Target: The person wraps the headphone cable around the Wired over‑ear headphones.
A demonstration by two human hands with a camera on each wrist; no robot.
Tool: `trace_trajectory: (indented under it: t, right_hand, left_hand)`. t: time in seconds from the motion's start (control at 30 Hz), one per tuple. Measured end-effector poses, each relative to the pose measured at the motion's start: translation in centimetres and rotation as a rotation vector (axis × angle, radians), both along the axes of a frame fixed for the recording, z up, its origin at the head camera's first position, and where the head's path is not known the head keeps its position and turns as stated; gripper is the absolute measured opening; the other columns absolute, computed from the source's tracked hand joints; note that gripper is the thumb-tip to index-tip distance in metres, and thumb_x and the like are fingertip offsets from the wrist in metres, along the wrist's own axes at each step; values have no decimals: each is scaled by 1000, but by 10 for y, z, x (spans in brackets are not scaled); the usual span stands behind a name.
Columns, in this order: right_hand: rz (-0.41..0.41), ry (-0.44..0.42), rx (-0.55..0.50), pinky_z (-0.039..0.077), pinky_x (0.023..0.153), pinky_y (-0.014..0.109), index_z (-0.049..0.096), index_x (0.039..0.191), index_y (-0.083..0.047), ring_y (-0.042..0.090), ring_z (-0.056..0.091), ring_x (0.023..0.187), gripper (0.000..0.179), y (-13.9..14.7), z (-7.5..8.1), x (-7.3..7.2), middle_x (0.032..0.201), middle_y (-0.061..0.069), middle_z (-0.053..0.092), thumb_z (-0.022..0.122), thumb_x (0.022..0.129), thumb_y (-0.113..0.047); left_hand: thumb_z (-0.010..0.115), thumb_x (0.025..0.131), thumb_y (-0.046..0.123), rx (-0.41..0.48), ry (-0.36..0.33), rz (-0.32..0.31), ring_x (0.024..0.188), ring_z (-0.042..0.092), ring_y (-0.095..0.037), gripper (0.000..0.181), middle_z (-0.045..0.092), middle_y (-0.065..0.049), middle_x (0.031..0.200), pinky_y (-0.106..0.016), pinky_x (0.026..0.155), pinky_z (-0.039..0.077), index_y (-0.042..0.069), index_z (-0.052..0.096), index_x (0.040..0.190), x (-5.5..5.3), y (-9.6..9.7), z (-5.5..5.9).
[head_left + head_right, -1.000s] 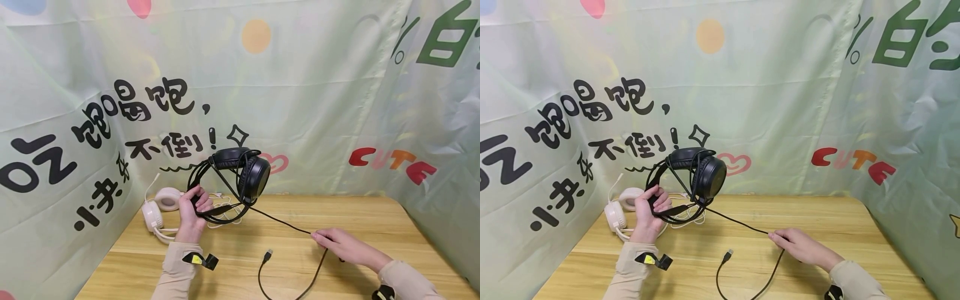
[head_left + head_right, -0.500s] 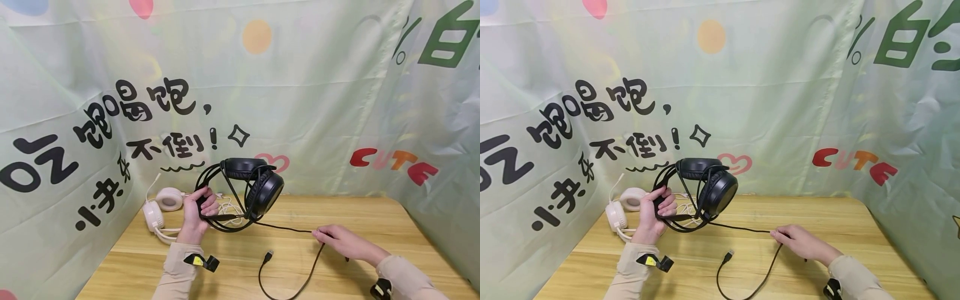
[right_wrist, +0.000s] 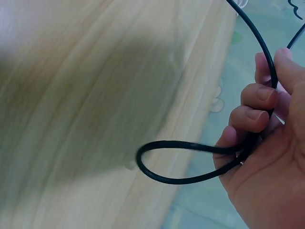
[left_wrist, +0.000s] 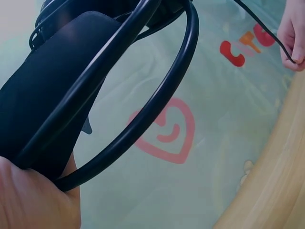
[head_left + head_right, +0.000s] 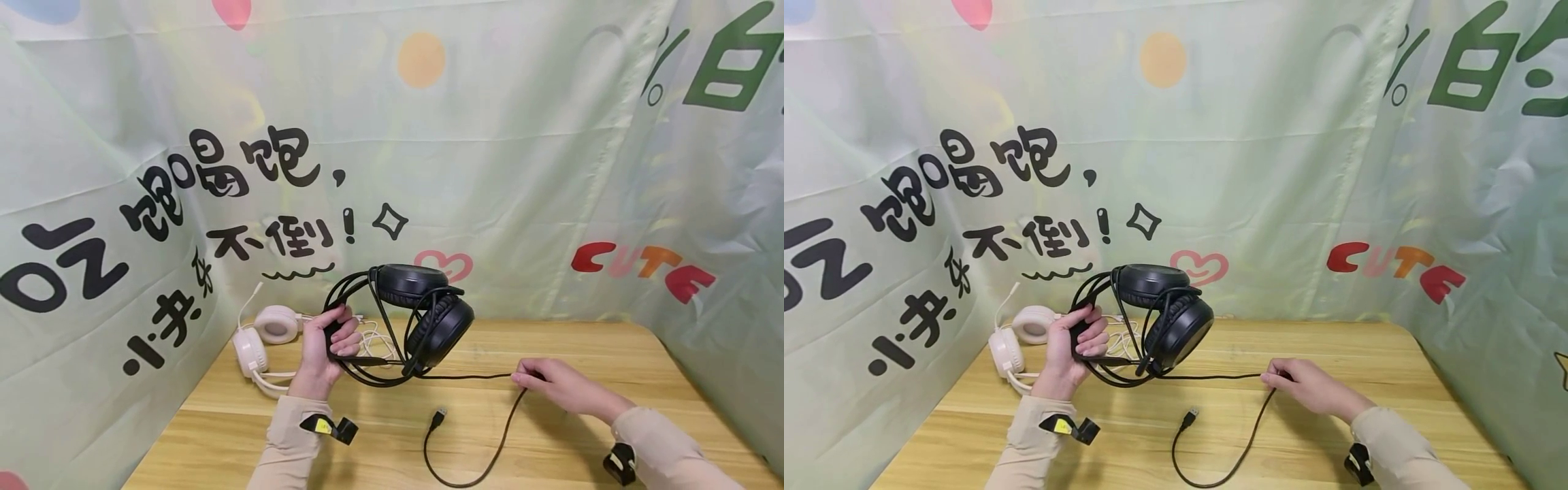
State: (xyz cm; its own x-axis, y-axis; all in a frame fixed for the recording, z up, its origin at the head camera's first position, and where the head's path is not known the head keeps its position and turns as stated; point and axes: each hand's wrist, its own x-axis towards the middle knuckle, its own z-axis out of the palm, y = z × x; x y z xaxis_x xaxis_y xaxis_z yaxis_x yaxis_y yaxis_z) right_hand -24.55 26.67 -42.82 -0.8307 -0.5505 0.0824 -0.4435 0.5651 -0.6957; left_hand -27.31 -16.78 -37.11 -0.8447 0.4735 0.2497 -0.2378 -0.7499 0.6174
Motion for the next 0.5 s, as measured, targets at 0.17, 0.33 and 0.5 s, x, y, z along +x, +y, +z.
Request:
trace_trajectory:
  t: [0.17,0.33,0.5]
  right_hand:
    - [-2,18,0,31,58,26,59,91,-12,-2,36,66,21,5,-1,-4,76,-11,41,58,111,-18]
    - [-10,10,25,31,58,26,58,92,-11,-2,36,65,20,9,-1,-6,76,-9,40,60,110,-19]
    - [-34,28,59,32,58,25,60,94,-9,-2,36,64,19,15,-3,-10,75,-9,41,61,110,-19]
  left_hand:
    - [19,114,20,46,22,-42,53,3,-6,40,7,7,67,-17,47,10,17,45,84,0,-2,-1]
    - [18,114,21,75,44,-59,52,3,-6,41,7,7,66,-17,47,7,16,46,84,0,-5,1]
    - [16,114,21,96,51,-57,51,3,-6,44,6,7,66,-17,48,6,15,48,85,2,-7,4]
